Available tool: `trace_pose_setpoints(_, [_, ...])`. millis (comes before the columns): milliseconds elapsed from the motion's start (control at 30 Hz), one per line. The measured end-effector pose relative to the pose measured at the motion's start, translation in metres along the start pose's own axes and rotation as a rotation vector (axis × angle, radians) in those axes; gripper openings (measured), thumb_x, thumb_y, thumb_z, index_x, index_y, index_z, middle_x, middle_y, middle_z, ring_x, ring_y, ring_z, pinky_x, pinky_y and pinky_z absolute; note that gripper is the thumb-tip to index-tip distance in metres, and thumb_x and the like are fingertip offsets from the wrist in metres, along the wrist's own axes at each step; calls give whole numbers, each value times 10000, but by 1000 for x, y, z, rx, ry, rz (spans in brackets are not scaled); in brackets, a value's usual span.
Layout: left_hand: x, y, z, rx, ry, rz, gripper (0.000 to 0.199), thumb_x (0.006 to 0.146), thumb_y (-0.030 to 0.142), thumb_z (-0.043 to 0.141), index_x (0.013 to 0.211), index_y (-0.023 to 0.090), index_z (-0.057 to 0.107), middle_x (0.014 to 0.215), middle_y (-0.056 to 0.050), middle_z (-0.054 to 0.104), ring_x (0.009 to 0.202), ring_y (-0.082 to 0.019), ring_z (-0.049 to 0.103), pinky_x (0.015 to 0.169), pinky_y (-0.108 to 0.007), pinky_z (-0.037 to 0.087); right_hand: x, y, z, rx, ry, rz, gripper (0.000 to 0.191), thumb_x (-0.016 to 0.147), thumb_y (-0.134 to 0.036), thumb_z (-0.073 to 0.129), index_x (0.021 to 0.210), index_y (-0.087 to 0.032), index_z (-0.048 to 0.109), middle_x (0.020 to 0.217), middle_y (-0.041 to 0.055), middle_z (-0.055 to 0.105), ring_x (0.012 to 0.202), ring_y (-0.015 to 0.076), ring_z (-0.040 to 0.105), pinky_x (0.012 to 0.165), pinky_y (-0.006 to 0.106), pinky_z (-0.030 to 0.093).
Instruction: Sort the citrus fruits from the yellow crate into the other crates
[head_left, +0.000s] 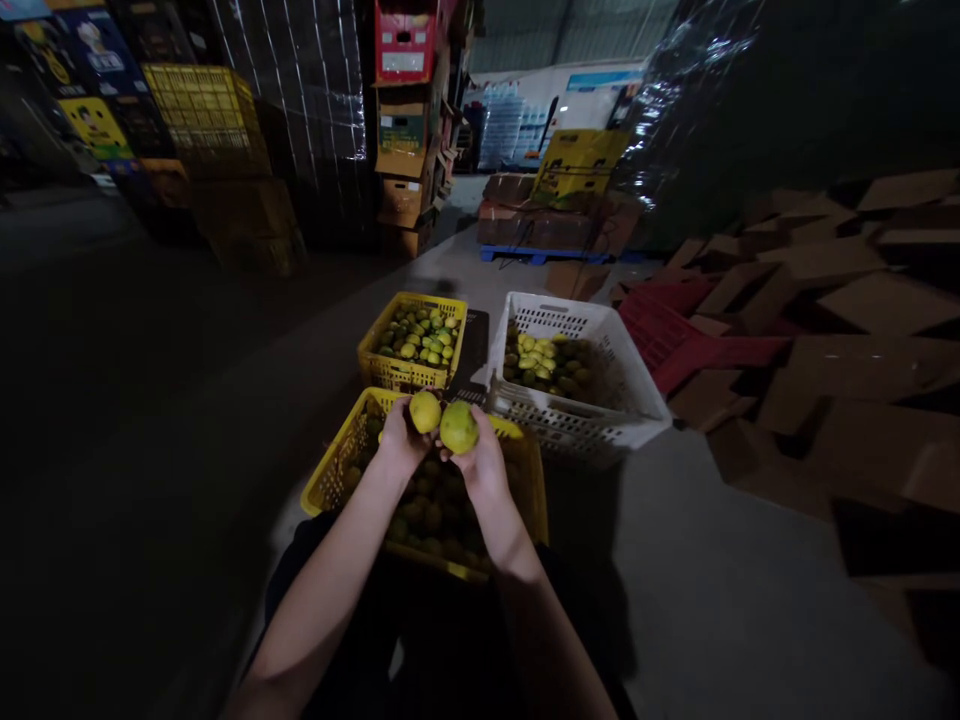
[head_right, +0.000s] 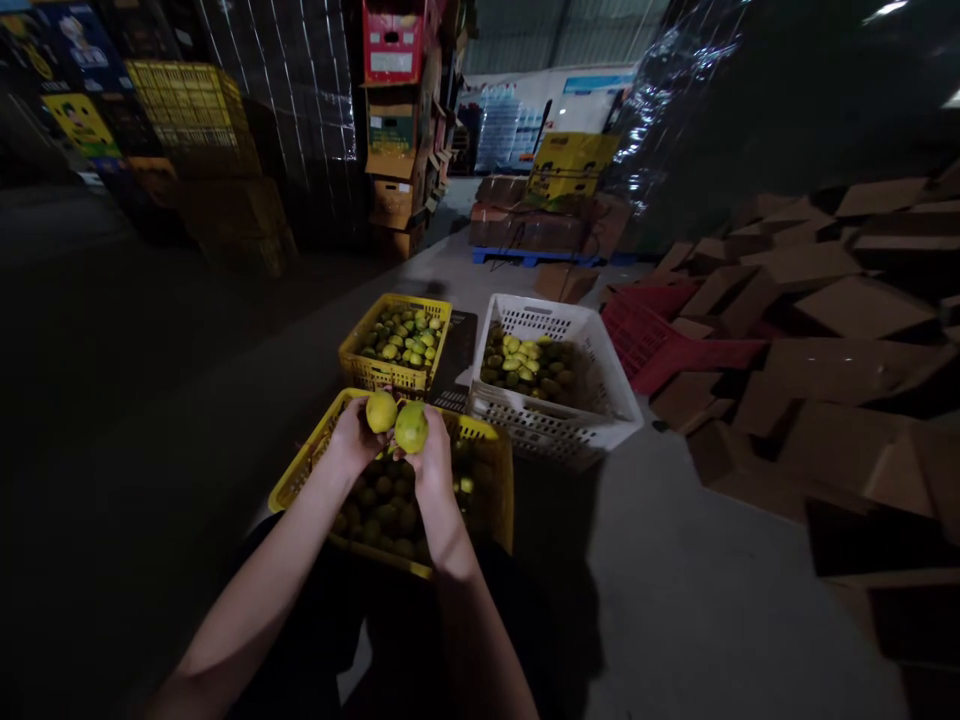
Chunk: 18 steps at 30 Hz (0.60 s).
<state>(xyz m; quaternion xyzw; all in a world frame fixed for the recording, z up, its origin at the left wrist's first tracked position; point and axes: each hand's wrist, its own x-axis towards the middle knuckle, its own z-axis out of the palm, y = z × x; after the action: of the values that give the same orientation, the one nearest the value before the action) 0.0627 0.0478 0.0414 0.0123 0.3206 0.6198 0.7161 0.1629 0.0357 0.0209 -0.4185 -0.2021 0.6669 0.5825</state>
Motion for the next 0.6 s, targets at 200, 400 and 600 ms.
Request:
trace_pose_setpoints(200, [-2,-2,0,19,105,-53,230,919,234,373,884,143,581,707,-53,611,622,-150,585,602,-254,507,0,-4,-6,-34,-52,54,275,751,-482,596,789,-211,581,571,-12,614,444,144,530,380,264,381])
trace_pose_setpoints(400, [0,-6,-2,42,177,-87,177,900,209,392,811,173,540,691,-43,582,616,-158,568,592,-271,516,4,2,-9,25,-21,26,219,751,-429,651,795,-220,603,642,-21,625,497,132,533,457,274,448])
trace_pose_setpoints(600, [-1,-3,-2,-29,243,31,76,820,153,527,752,186,524,677,-1,568,650,-125,580,673,-251,534,2,1,-12,107,60,-26,204,661,-297,736,816,-230,620,728,-32,652,609,142,592,506,262,475])
